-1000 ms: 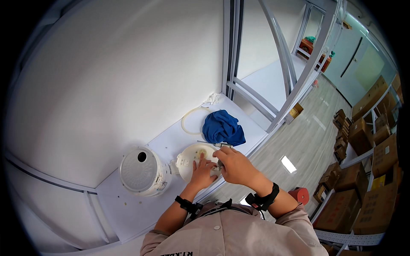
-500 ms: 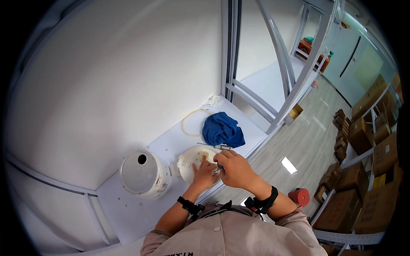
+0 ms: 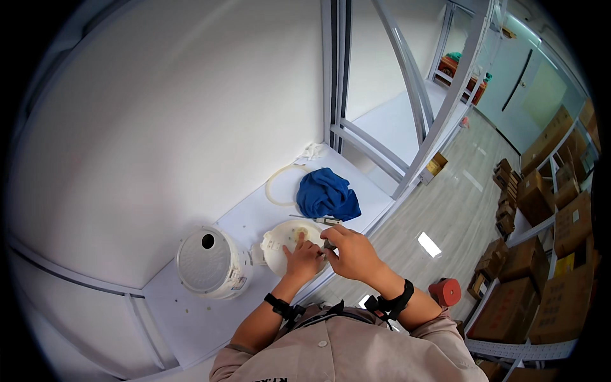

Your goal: The person assembles a white plastic appliance on a white table. They attach a small white plastic piece, use a screwdriver to tighten screws on the lid, and secure the lid onto the main body.

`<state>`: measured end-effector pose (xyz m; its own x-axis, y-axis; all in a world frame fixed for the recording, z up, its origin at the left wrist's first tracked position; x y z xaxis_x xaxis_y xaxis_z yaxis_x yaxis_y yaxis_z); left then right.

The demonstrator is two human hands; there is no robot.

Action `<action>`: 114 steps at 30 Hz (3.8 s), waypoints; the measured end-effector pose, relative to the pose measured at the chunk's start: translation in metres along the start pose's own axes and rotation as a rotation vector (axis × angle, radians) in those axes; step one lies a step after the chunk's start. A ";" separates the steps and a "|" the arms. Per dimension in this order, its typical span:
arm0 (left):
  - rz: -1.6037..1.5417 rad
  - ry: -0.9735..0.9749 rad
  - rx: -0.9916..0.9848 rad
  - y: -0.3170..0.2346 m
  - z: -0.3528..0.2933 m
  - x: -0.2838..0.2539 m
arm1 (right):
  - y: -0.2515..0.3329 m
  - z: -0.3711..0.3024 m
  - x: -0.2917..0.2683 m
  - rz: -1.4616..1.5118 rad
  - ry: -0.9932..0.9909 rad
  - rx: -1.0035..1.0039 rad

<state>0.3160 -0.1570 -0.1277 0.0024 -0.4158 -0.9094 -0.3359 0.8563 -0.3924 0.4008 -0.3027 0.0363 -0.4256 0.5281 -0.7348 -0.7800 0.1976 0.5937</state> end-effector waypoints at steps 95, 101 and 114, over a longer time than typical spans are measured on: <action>-0.235 -0.085 0.027 0.014 -0.018 -0.003 | -0.008 0.005 -0.003 -0.008 0.102 -0.163; -0.184 -0.077 0.034 0.011 -0.018 -0.005 | -0.003 0.005 0.006 -0.181 0.015 -0.039; -0.272 0.022 -0.018 0.014 -0.019 -0.002 | 0.010 0.024 0.007 -0.317 0.211 -0.088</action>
<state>0.2933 -0.1501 -0.1287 0.0743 -0.6364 -0.7678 -0.3424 0.7068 -0.6190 0.4007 -0.2775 0.0446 -0.2349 0.2688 -0.9341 -0.9203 0.2477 0.3027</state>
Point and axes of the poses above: each hand's wrist, its own z-axis towards the middle knuckle, its own x-axis out of the palm, y = z × x, the point moved 2 cm from there along z, towards the middle knuckle, and after that the axes turned 2 degrees about y, right-handed, at the moved point
